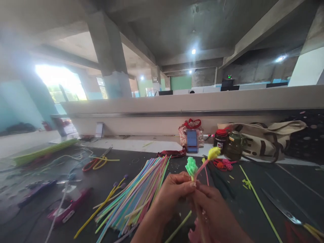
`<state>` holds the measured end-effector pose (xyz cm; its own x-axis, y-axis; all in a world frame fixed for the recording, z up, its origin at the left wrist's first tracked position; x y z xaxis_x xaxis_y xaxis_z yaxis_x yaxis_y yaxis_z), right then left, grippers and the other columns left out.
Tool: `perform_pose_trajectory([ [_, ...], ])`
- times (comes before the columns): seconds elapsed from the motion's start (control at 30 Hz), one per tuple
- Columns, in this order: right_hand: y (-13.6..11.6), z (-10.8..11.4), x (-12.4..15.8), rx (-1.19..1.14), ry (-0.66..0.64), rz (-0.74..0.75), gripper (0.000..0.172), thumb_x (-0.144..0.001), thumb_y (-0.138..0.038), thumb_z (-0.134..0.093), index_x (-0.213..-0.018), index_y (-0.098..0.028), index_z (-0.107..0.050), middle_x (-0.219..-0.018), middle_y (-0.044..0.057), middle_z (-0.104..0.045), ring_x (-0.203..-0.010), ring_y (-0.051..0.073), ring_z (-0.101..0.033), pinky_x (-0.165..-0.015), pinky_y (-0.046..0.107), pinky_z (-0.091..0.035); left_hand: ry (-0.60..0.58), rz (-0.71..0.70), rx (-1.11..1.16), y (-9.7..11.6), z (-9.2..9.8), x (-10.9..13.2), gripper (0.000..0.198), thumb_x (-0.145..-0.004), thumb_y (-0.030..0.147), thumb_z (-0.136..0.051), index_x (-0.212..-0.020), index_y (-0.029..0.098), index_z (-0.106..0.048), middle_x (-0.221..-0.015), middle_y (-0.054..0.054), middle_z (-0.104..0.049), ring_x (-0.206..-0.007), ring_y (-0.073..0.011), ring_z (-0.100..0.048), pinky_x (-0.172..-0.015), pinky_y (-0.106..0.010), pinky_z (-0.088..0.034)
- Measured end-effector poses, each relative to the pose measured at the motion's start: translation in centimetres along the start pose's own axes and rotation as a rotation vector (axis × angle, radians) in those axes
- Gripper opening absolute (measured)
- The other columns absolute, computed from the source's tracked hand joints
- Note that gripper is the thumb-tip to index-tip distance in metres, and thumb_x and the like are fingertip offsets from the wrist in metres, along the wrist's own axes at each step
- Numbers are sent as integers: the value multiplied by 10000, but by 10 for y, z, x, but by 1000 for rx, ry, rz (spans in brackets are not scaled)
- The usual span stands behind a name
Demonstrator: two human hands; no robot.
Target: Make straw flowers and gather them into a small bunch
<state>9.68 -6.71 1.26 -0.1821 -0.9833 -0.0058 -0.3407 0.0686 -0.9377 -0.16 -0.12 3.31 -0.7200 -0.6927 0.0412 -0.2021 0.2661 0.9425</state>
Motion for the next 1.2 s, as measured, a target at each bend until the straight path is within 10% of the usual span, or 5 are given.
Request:
perform_pose_trajectory([
  [0.47,-12,68,-35,1081,-207,207,114,-688,-194,-540,-699,-200,-653,-702,-5,-592,-659,151,-529,-607,251,-366,211,-75,185,31,25,-1,264,-470,282,-771,-535,120,-573,-460,20,-553,-405,-37,-423,-388,-152,-264],
  [0.87,34,58,-75,1691,-546,329,246,-490,-54,-516,-607,-216,-659,-813,30,-592,-784,190,-488,-624,287,-299,254,-1,194,28,35,5,289,-437,307,-779,-507,126,-566,-448,13,-556,-372,-38,-401,-382,-168,-235],
  [1.2,-62,35,-45,1785,-473,677,159,-766,-119,-466,-670,-215,-549,-687,-21,-614,-651,136,-497,-611,287,-255,301,-109,-30,23,42,-3,273,-516,348,-725,-475,131,-564,-437,17,-515,-376,-41,-331,-400,-202,-192],
])
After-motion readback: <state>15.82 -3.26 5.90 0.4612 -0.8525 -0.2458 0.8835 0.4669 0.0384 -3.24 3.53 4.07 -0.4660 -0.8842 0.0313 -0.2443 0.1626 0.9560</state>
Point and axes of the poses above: each hand's wrist, its own x-axis away from the middle knuckle, its own z-axis out of the back of the hand, y = z × x, the point moved 1 cm from there along -x, towards the middle knuckle
